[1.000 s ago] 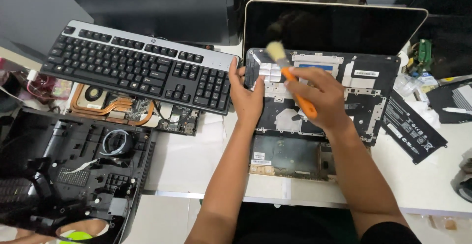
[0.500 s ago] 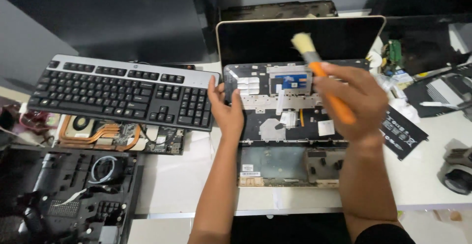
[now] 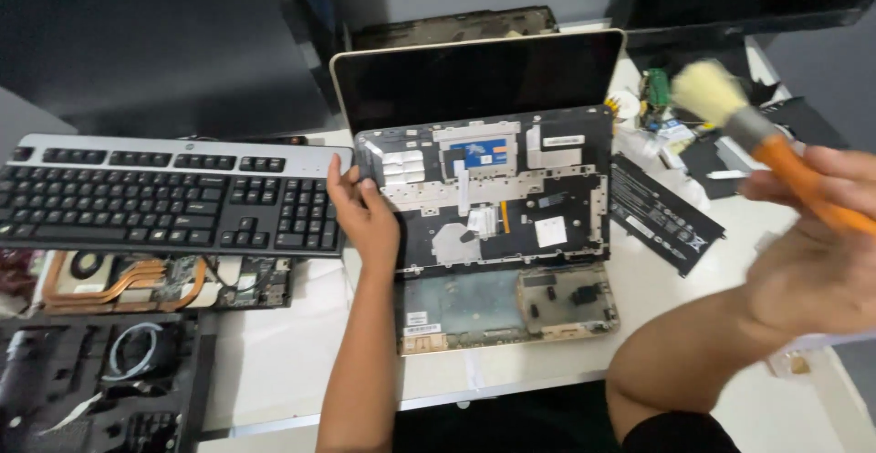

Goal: The person is disassembling a laptop, first cleaning the internal components with a brush and then prying off the keyboard and top cover assembly.

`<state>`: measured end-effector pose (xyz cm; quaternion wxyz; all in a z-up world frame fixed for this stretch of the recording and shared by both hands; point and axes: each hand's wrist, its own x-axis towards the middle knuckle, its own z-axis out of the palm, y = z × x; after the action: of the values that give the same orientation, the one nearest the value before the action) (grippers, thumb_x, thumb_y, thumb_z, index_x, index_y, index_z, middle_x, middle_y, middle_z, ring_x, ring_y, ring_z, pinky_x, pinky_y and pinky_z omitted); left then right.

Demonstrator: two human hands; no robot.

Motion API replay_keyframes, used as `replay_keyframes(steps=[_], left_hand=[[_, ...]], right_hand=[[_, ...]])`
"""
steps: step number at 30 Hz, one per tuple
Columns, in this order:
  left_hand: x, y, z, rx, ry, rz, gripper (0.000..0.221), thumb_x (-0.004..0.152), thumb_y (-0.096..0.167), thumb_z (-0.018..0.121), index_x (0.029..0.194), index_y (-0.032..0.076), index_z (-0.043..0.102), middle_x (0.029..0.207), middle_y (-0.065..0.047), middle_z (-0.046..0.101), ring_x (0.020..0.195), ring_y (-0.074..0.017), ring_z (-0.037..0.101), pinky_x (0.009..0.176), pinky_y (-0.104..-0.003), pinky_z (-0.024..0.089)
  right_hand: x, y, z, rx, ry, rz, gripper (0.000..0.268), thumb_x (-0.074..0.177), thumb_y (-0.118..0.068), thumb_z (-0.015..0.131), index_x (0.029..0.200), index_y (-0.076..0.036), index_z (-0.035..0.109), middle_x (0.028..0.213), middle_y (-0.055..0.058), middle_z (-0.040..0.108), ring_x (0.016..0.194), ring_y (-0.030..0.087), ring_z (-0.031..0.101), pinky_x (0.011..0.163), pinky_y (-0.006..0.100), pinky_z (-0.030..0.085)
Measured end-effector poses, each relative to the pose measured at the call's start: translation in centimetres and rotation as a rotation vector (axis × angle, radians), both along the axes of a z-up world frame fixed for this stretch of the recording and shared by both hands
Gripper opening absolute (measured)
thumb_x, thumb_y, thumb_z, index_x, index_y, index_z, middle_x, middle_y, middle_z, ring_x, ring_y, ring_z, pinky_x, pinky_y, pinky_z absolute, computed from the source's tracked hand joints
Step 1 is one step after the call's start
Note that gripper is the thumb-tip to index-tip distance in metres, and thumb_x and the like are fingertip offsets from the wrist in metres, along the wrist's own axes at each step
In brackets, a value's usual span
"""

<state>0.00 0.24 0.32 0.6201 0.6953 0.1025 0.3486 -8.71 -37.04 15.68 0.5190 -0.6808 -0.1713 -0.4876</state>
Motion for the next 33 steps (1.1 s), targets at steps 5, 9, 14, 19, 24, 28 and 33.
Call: replay_keyframes(steps=[5,9,14,19,24,28,33], left_hand=[[-0.2,-0.2,0.2,0.028,0.006,-0.003,0.05,0.107,0.015,0.045,0.156,0.013,0.035,0.134,-0.016,0.059,0.125,-0.0204,0.058,0.102,-0.032,0.046],[-0.4,-0.3,0.7,0.01,-0.021,-0.007,0.048,0.107,0.008,0.039,0.155,0.013,0.037,0.132,-0.014,0.059,0.128,-0.0214,0.056,0.11,-0.034,0.041],[-0.3,-0.2,0.3,-0.004,-0.039,-0.005,0.047,0.107,0.009,0.04,0.154,0.012,0.038,0.13,-0.013,0.059,0.127,-0.0201,0.055,0.108,-0.033,0.043],[0.3,0.1,-1.3,0.069,-0.195,-0.012,0.052,0.105,-0.003,0.039,0.157,0.006,0.035,0.119,-0.015,0.059,0.116,-0.0251,0.059,0.106,-0.044,0.044],[0.3,0.2,-1.3,0.057,-0.207,-0.03,0.052,0.106,-0.002,0.038,0.157,0.005,0.034,0.118,-0.016,0.06,0.113,-0.025,0.06,0.104,-0.044,0.046],[0.4,0.3,-1.5,0.027,-0.206,-0.058,0.053,0.106,0.001,0.043,0.157,0.006,0.032,0.12,-0.015,0.061,0.091,-0.0157,0.057,0.085,-0.034,0.049],[0.5,0.4,-1.5,0.014,-0.224,-0.064,0.054,0.105,-0.001,0.045,0.157,0.005,0.032,0.121,-0.017,0.063,0.085,-0.0156,0.059,0.079,-0.032,0.049]], right_hand=[[4.4,2.9,2.7,-0.324,-0.015,0.173,0.016,0.117,-0.005,0.049,0.114,0.005,0.061,0.09,0.02,0.067,0.078,0.03,0.076,0.057,0.025,0.054],[6.3,4.6,2.0,-0.513,0.201,-0.003,0.008,0.108,0.001,0.074,0.106,0.008,0.076,0.102,0.02,0.076,0.095,0.031,0.074,0.085,0.038,0.057],[7.2,5.2,1.9,-0.548,0.254,0.093,0.006,0.103,0.002,0.082,0.105,0.002,0.076,0.107,0.017,0.077,0.102,0.028,0.075,0.092,0.035,0.058],[7.4,7.5,2.0,-0.419,0.26,0.358,0.011,0.088,0.005,0.084,0.096,-0.001,0.079,0.104,0.018,0.078,0.098,0.039,0.076,0.084,0.042,0.059],[7.4,8.5,1.4,-0.528,0.307,0.407,0.01,0.09,0.001,0.08,0.099,-0.003,0.078,0.104,0.018,0.078,0.1,0.041,0.074,0.085,0.044,0.058],[6.9,5.6,1.3,-0.75,0.252,0.133,0.015,0.093,0.003,0.083,0.107,0.001,0.079,0.104,0.017,0.078,0.098,0.042,0.074,0.086,0.045,0.059],[6.8,4.7,0.3,-0.81,0.24,-0.001,0.012,0.099,-0.007,0.085,0.111,-0.007,0.081,0.11,0.012,0.079,0.099,0.033,0.076,0.086,0.037,0.06]])
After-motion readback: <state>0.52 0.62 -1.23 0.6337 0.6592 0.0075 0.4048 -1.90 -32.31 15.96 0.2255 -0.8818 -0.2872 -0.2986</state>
